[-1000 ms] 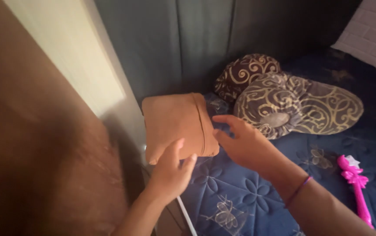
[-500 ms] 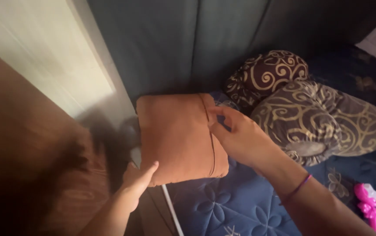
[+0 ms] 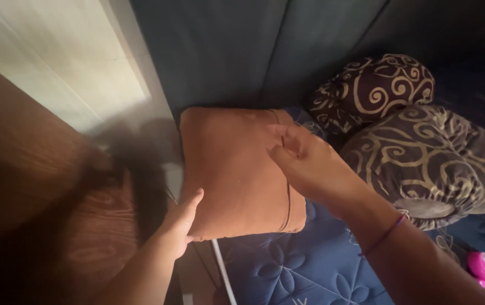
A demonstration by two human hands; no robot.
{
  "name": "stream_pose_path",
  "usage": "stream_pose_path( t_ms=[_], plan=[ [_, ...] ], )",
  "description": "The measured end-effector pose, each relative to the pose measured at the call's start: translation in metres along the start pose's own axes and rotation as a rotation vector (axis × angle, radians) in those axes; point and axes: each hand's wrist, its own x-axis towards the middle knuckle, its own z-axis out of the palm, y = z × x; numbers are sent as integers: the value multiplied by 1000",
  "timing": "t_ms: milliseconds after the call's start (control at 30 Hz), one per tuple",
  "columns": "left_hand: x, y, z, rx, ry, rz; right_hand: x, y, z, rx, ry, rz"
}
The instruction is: Moving pillows, a bolster, and a toy wand from a bed to a chair and a sofa to clear the mattress.
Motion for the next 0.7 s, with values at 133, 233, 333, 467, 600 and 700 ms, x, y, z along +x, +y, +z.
stream_pose_path(
  t_ms=[133,233,333,467,600,700],
  plan=[
    [-7,-2,1,74,4,-123,4,5,8,34,-40,-67],
    [4,-7,2,-32,-33,-146,0,-5,7,-56,27,2],
    [8,-9,6,-112,-41,-113,-2,-6,4,-81,11,54],
    [-5,-7,24,-121,-73,-128,-6,-1,-2,-78,30,-5],
    [25,-28,52,-284,-225,-86,-12,6,-9,-94,65,42],
    [-24,8,73,-288,-273,-14,-14,23,-9,-67,79,-34]
  ],
)
